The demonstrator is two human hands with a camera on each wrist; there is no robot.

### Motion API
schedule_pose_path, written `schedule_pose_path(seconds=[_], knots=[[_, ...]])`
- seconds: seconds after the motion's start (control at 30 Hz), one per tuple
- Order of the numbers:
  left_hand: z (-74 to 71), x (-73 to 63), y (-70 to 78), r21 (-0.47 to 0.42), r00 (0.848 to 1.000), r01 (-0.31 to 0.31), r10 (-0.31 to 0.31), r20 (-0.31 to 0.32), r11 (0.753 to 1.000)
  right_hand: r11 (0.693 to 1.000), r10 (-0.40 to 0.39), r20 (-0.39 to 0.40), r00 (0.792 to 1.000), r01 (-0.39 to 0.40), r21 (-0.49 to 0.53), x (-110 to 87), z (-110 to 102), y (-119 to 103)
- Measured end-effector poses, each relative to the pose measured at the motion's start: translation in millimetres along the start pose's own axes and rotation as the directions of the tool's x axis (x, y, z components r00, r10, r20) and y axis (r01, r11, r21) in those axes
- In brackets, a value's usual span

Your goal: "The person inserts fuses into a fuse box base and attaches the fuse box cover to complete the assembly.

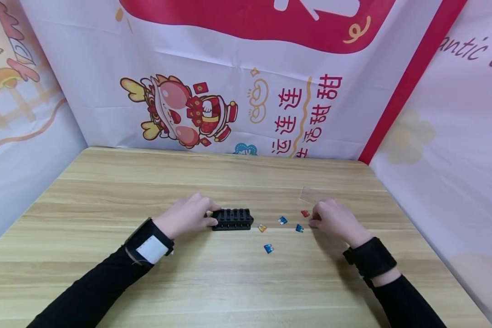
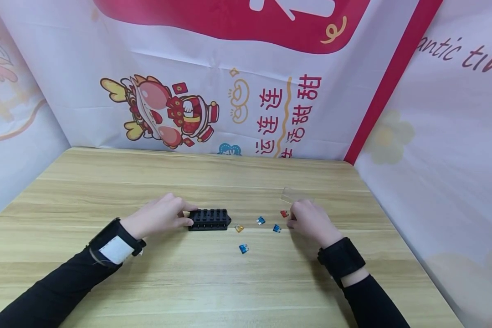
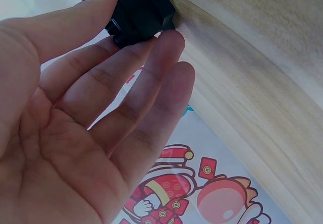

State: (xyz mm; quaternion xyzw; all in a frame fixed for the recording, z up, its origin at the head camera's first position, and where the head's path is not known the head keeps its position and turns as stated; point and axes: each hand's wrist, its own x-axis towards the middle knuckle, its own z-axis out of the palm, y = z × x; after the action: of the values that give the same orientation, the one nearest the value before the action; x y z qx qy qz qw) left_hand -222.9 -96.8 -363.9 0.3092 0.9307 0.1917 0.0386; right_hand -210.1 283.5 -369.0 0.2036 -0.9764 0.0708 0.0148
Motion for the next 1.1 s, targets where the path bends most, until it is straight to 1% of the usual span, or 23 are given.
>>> schedule_pose_path(seconds=[0.2, 0.33, 0.53, 0.8, 0.97, 1.1], knots=[[-0.2, -0.1, 0.2, -0.004, 1.0, 0.007, -0.007, 0.005, 1.0, 1.0, -0.005, -0.02, 1.0, 0.005, 0.001, -0.2, 1.0, 0.9], [-0.2, 0.0, 0.3, 0.001, 1.0, 0.001, -0.001, 0.008, 1.0, 1.0, -0.014, -0.058, 0.998, 0.015, 0.015, 0.0, 1.4, 1.2], [-0.1, 0.0, 0.2, 0.008, 1.0, -0.009, 0.009, 0.005, 1.0, 0.998, -0.013, -0.113, 0.994, 0.021, 0.066, 1.4, -0.4, 0.4], [0.2, -0.6, 0.4, 0.003, 0.999, -0.032, 0.032, 0.008, 0.999, 0.994, -0.022, -0.118, 0.993, 0.034, 0.1, 3.1, -1.2, -0.5], [-0.6, -1.1, 1.2, -0.008, 0.999, -0.033, 0.033, 0.013, 0.999, 0.992, -0.036, -0.12, 0.992, 0.049, 0.113, 3.3, -0.3, 0.4], [-1.3, -1.0, 0.9, -0.015, 0.998, -0.064, 0.064, 0.0, 0.998, 0.987, -0.068, -0.144, 0.987, 0.088, 0.131, 4.0, -1.0, -0.6]])
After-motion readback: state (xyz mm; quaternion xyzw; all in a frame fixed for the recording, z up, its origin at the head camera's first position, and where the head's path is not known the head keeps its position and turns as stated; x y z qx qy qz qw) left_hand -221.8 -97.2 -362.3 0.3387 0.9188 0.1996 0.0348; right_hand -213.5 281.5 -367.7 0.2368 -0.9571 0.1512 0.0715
